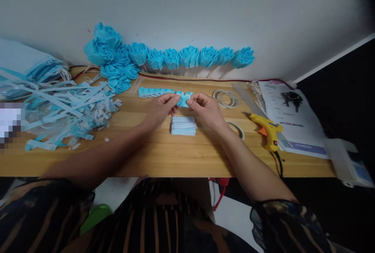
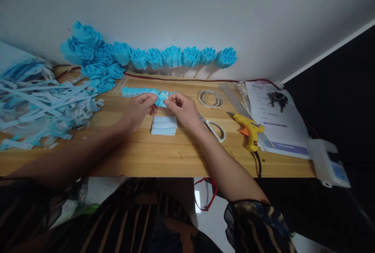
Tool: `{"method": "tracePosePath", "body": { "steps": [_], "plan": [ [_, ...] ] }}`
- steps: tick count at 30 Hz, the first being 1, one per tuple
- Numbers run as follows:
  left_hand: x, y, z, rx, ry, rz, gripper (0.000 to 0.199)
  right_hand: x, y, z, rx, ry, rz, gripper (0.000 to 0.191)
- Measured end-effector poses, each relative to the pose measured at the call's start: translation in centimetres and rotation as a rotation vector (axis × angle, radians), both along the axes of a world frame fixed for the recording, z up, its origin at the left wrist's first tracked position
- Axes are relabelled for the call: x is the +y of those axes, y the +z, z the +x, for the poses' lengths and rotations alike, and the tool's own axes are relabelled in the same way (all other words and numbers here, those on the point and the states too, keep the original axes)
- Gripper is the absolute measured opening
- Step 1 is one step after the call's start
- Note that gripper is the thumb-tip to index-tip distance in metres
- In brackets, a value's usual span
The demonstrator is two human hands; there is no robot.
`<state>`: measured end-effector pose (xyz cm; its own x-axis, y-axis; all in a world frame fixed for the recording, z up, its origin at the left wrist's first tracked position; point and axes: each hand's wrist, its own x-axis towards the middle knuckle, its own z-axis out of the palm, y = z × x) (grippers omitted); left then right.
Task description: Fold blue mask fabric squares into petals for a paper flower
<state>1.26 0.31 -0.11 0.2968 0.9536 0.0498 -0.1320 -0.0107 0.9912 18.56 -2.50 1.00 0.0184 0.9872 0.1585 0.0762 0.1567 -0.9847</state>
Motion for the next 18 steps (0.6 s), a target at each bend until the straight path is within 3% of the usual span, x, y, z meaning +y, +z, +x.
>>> {"method": "tracePosePath", "body": {
  "steps": [18],
  "plan": [
    [-0.08, 0.35, -0.04, 0.085, -0.061, 0.057, 0.018, -0.06, 0.33, 0.08, -0.068, 0.029, -0.011, 0.044]
  ]
}}
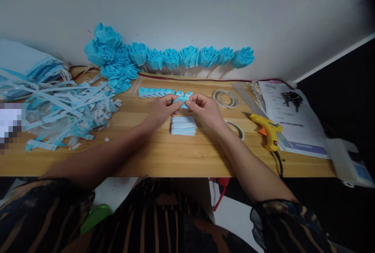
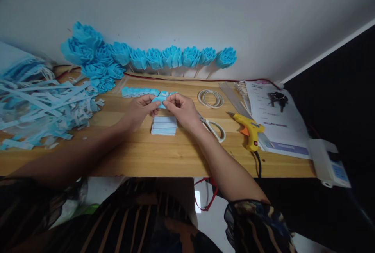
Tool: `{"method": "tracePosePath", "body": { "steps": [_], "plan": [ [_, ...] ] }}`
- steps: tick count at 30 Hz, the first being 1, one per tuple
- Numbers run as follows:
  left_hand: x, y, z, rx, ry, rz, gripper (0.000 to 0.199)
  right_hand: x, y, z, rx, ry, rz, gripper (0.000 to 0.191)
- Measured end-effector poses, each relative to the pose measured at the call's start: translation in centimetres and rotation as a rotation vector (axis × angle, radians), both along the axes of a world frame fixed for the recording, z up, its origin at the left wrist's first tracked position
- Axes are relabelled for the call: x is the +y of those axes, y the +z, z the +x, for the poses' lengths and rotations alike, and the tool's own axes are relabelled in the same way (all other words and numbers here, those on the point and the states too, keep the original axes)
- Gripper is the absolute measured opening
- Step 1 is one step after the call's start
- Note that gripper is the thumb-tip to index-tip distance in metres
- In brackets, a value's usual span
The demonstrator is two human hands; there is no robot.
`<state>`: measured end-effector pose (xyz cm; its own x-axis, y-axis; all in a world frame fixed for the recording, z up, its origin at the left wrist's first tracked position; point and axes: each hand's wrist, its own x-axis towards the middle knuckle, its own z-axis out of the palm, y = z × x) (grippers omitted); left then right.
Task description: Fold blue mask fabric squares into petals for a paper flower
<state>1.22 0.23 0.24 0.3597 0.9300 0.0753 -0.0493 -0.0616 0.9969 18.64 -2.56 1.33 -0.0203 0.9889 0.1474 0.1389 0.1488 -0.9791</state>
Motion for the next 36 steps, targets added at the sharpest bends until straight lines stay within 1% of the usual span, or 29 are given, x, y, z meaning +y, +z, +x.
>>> {"method": "tracePosePath", "body": {
  "steps": [5, 11, 16, 20, 23, 25, 28, 31, 34, 36],
  "plan": [
    [0.0, 0.2, -0.1, 0.030, -0.004, -0.012, 0.015, -0.1, 0.5, 0.2, 0.016, 0.044, 0.005, 0.054],
    [-0.3, 0.1, 0.0, 0.084, -0.061, 0.001, 0.017, -0.2, 0.2, -0.1, -0.009, 0.044, -0.037, 0.052],
    [-0.2, -0.1, -0.1, 0.123, -0.070, 0.044, 0.016, -0.3, 0.4, 0.1, -0.015, 0.048, -0.017, 0.056],
    [-0.2, -0.2, -0.3, 0.166, -0.062, 0.074, 0.017, -0.6, 0.5, -0.1, -0.081, 0.070, -0.010, 0.051],
    [-0.3, -0.3, -0.5, 0.195, -0.060, 0.132, 0.017, -0.6, 0.4, -0.2, -0.169, 0.047, 0.046, 0.046],
    [-0.4, -0.3, -0.6, 0.226, -0.069, 0.142, 0.018, -0.4, 0.5, 0.1, -0.180, -0.003, 0.093, 0.045],
    [-0.5, -0.4, -0.7, 0.224, -0.072, 0.125, 0.018, 0.4, 1.2, 1.5, -0.141, -0.148, 0.164, 0.047],
    [-0.4, -0.5, -0.7, 0.212, -0.036, 0.130, 0.019, 1.2, 2.1, 3.9, -0.065, -0.278, 0.227, 0.049],
    [-0.2, -0.6, -0.8, 0.216, -0.011, 0.133, 0.021, 1.7, 3.1, 6.5, -0.017, -0.414, 0.248, 0.051],
    [-0.2, -0.7, -0.9, 0.211, -0.006, 0.128, 0.021, 1.7, 3.7, 8.0, -0.008, -0.480, 0.267, 0.052]
  ]
}}
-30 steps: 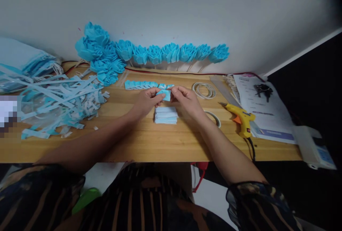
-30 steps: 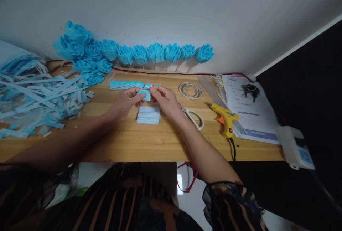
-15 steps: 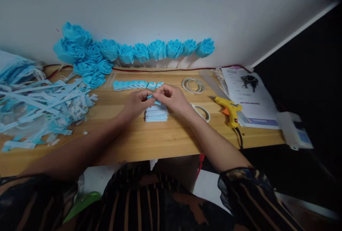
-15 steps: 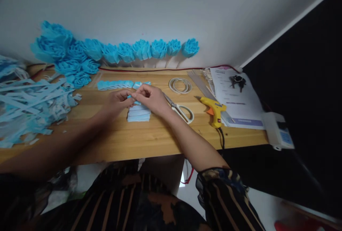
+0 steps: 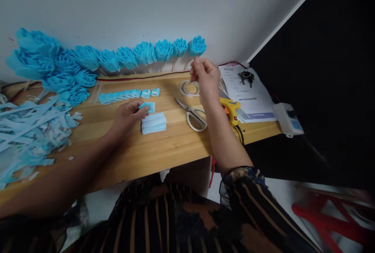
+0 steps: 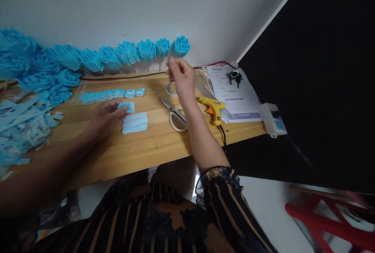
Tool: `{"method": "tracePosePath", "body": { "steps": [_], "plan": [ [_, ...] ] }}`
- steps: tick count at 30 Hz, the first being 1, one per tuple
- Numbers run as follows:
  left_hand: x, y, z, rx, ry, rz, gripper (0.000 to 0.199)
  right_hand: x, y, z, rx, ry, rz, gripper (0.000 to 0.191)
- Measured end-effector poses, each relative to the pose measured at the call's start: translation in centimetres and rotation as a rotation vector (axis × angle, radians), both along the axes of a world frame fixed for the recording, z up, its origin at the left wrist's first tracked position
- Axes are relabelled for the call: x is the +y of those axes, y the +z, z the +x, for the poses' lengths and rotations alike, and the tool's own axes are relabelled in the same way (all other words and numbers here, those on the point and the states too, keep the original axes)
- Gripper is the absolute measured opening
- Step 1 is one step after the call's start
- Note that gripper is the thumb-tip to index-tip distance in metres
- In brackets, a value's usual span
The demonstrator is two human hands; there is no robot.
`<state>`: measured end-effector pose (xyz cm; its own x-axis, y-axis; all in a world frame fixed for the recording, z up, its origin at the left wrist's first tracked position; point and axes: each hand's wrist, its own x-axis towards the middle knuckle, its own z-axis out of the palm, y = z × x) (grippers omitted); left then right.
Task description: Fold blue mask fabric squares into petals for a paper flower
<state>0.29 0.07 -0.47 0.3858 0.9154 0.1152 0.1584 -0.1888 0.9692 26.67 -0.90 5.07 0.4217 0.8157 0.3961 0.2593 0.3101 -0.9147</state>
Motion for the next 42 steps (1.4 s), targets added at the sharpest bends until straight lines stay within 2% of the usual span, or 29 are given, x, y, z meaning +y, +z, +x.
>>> {"method": "tracePosePath", "body": {
  "steps": [5, 9, 12, 14, 17, 21, 24, 26, 27, 29, 32, 34, 37, 42],
  "plan": [
    [0.0, -0.2, -0.2, 0.046, -0.013, -0.034, 0.023, -0.8, 1.6, 3.0, -0.118, 0.016, 0.017, 0.051],
    [0.0, 0.2, -0.2, 0.097, -0.002, -0.052, 0.025, -2.2, 1.3, 5.7, -0.297, -0.010, -0.027, 0.041],
    [-0.1, 0.4, -0.1, 0.121, 0.019, -0.047, 0.024, -3.3, 0.0, 6.8, -0.552, -0.047, -0.160, 0.024],
    [0.0, 0.4, -0.1, 0.135, 0.036, -0.040, 0.024, -3.7, -0.9, 6.7, -0.786, 0.002, -0.316, 0.015],
    [0.1, 0.2, -0.2, 0.142, 0.047, -0.031, 0.027, -3.5, -1.8, 5.5, -1.068, 0.103, -0.516, 0.019],
    [0.0, -0.1, -0.6, 0.169, 0.032, 0.025, 0.028, -2.5, -2.4, 4.8, -1.199, 0.129, -0.617, 0.018],
    [-0.1, 0.1, -0.7, 0.189, 0.016, 0.162, 0.024, -2.2, -2.0, 5.5, -1.091, 0.091, -0.594, 0.020],
    [-0.2, 0.5, -0.6, 0.181, -0.006, 0.276, 0.021, -2.4, -1.1, 5.9, -0.879, 0.056, -0.524, 0.019],
    [-0.3, 0.8, -0.5, 0.164, -0.023, 0.327, 0.019, -2.6, -0.5, 5.8, -0.743, 0.081, -0.484, 0.018],
    [-0.5, 1.6, -0.5, 0.108, -0.058, 0.403, 0.017, -3.0, 0.6, 4.9, -0.467, 0.289, -0.434, 0.021],
    [-0.9, 3.1, -0.6, -0.005, -0.066, 0.431, 0.016, -3.5, 1.7, 2.4, -0.194, 0.674, -0.485, 0.029],
    [-1.2, 3.9, -0.7, -0.067, -0.104, 0.406, 0.017, -3.6, 1.9, 0.5, -0.145, 0.791, -0.507, 0.031],
    [-1.2, 4.3, -0.7, -0.094, -0.224, 0.347, 0.019, -3.4, 2.1, -1.8, -0.180, 0.842, -0.478, 0.030],
    [-0.4, 3.2, -0.7, -0.085, -0.318, 0.337, 0.016, -3.4, 3.4, -3.6, -0.256, 0.866, -0.439, 0.027]
  ]
}}
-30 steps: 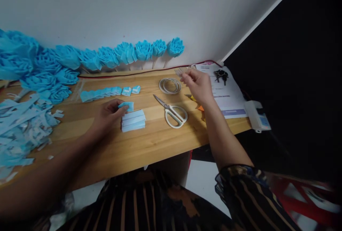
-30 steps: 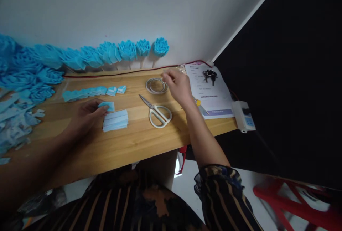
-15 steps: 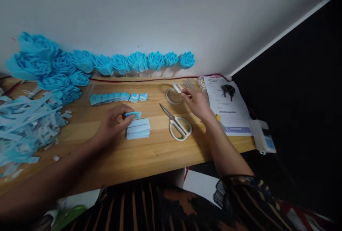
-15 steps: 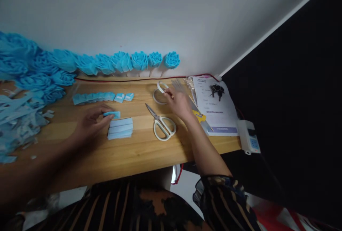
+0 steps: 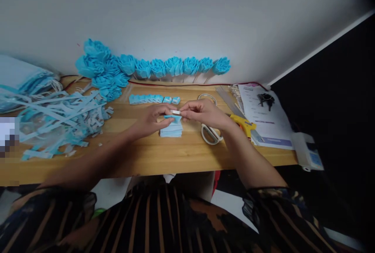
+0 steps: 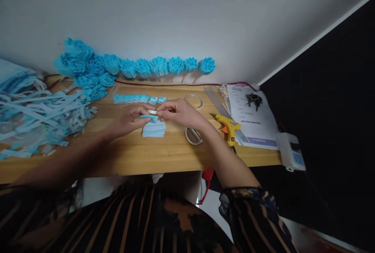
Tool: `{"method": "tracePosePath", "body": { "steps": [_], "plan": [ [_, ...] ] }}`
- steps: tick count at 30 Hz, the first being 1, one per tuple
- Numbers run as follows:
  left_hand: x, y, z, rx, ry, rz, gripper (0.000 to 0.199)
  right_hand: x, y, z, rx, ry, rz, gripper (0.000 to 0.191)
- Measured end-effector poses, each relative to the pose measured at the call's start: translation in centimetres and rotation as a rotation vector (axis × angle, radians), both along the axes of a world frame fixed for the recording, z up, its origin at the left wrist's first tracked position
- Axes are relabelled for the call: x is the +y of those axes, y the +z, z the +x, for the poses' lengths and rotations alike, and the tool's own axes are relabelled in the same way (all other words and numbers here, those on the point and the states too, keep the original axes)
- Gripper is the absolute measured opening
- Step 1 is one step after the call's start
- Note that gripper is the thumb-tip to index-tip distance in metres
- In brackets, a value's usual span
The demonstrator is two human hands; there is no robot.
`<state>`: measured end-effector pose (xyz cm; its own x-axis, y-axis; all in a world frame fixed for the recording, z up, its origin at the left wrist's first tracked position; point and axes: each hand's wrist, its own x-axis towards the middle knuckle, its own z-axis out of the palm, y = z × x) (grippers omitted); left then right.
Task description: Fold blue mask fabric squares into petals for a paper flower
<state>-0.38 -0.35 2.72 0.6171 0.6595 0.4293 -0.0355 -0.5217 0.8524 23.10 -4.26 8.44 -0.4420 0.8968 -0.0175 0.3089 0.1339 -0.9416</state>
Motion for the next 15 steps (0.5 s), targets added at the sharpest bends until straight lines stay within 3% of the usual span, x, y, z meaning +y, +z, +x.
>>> {"method": "tracePosePath", "body": {
  "steps": [7, 15],
  "plan": [
    [0.7, 0.4, -0.7, -0.309, -0.115, -0.261, 0.034, -1.3, 1.6, 0.6, 0.218, -0.023, -0.077, 0.039],
    [0.8, 1.6, -1.2, -0.319, -0.061, -0.267, 0.051, -3.0, 1.3, -1.1, 0.337, -0.086, -0.029, 0.030]
  ]
}}
